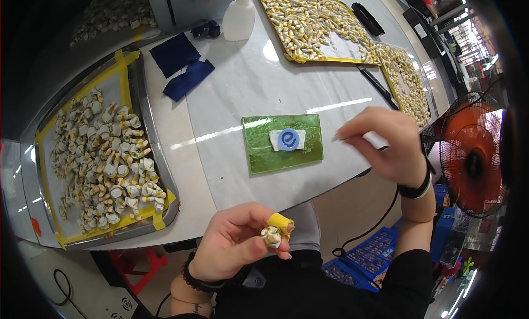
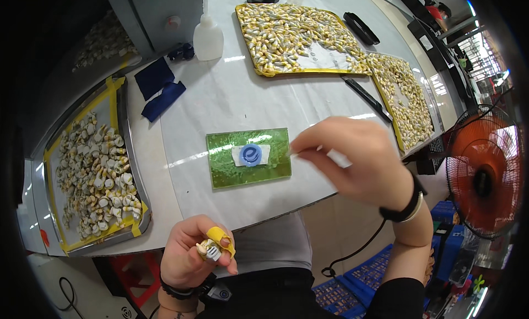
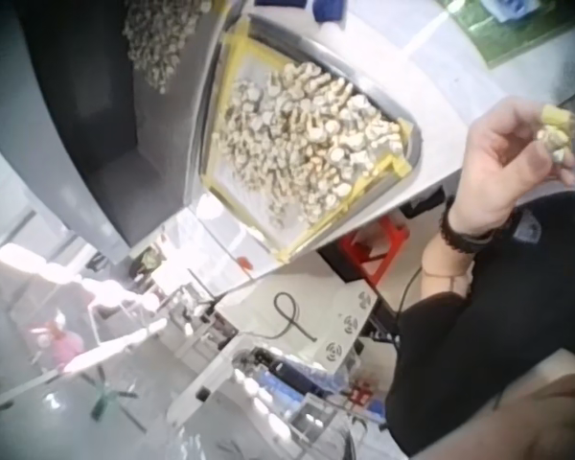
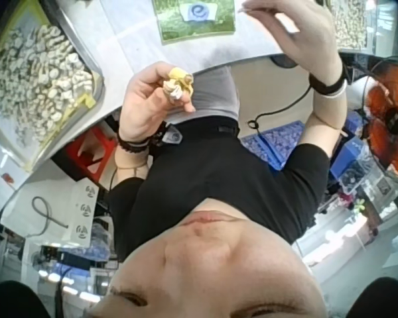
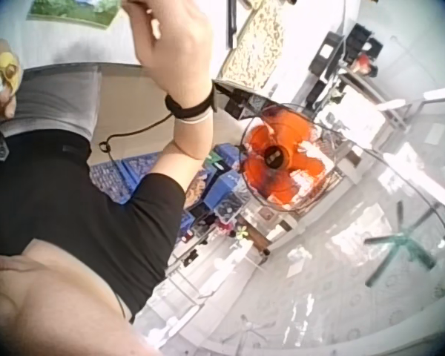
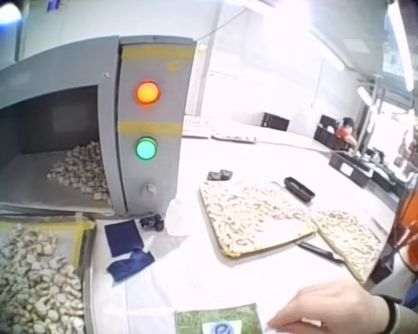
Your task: The person assembles small white and yellow plastic components by hand. They pick up individual parts from a tray, connect them together, and place the finished units onto a green mat on the table.
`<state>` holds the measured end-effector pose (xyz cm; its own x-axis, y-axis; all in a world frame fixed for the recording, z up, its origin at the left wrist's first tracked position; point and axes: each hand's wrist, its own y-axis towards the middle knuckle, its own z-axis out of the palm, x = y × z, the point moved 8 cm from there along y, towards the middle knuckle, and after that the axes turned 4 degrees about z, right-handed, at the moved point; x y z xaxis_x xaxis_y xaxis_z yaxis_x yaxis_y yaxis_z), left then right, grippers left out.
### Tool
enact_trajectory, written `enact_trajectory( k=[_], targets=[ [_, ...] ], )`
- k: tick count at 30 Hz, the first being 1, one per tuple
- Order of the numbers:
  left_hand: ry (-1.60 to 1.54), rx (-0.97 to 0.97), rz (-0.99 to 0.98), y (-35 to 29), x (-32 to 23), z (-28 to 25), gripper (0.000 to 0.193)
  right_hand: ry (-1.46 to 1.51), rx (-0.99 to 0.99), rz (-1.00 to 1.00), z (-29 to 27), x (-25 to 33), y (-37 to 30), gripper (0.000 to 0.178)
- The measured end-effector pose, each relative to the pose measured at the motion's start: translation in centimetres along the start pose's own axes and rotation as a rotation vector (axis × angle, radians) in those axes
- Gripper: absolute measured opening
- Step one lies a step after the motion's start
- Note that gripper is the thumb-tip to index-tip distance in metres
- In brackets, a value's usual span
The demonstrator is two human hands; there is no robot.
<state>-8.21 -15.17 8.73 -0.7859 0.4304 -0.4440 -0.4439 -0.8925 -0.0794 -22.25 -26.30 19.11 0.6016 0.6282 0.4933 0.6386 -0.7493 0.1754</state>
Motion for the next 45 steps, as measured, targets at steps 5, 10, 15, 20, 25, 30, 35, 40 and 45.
enact_trajectory(
  k=[5,10,15,20,25,30,35,40,45],
  targets=[
    [0.078,-0.016,0.067,-0.4,-0.3,-0.2,0.042,-0.129,0.022,-0.251,2.9,2.3,1.9,0.014],
    [0.067,0.011,0.142,-1.1,-0.9,0.1,0.042,-0.117,0.066,-0.237,4.3,2.0,2.3,0.009],
    [0.235,-0.076,0.305,-1.2,-1.8,0.4,0.039,-0.141,0.031,-0.255,4.6,2.5,2.4,0.009],
    [0.839,-0.143,0.638,-2.2,-4.3,1.6,0.042,0.318,-0.045,-0.107,2.7,4.0,1.1,0.015],
    [0.965,-0.063,0.727,-2.0,-4.8,2.9,0.03,0.628,-0.066,-0.13,2.7,6.2,-0.6,0.021],
    [0.998,-0.094,0.774,-2.2,-5.2,3.2,0.031,0.607,-0.101,-0.25,2.8,6.9,-1.1,0.02],
    [1.094,-0.121,0.736,-2.1,-5.1,3.5,0.029,0.584,-0.072,-0.35,3.3,7.7,-1.1,0.013],
    [1.14,-0.09,0.779,-2.3,-5.3,3.8,0.028,0.594,-0.056,-0.408,3.5,8.2,-1.0,0.01],
    [1.15,-0.091,0.755,-2.0,-5.2,3.7,0.029,0.572,-0.038,-0.404,3.4,8.1,-1.2,0.011]
  ],
)
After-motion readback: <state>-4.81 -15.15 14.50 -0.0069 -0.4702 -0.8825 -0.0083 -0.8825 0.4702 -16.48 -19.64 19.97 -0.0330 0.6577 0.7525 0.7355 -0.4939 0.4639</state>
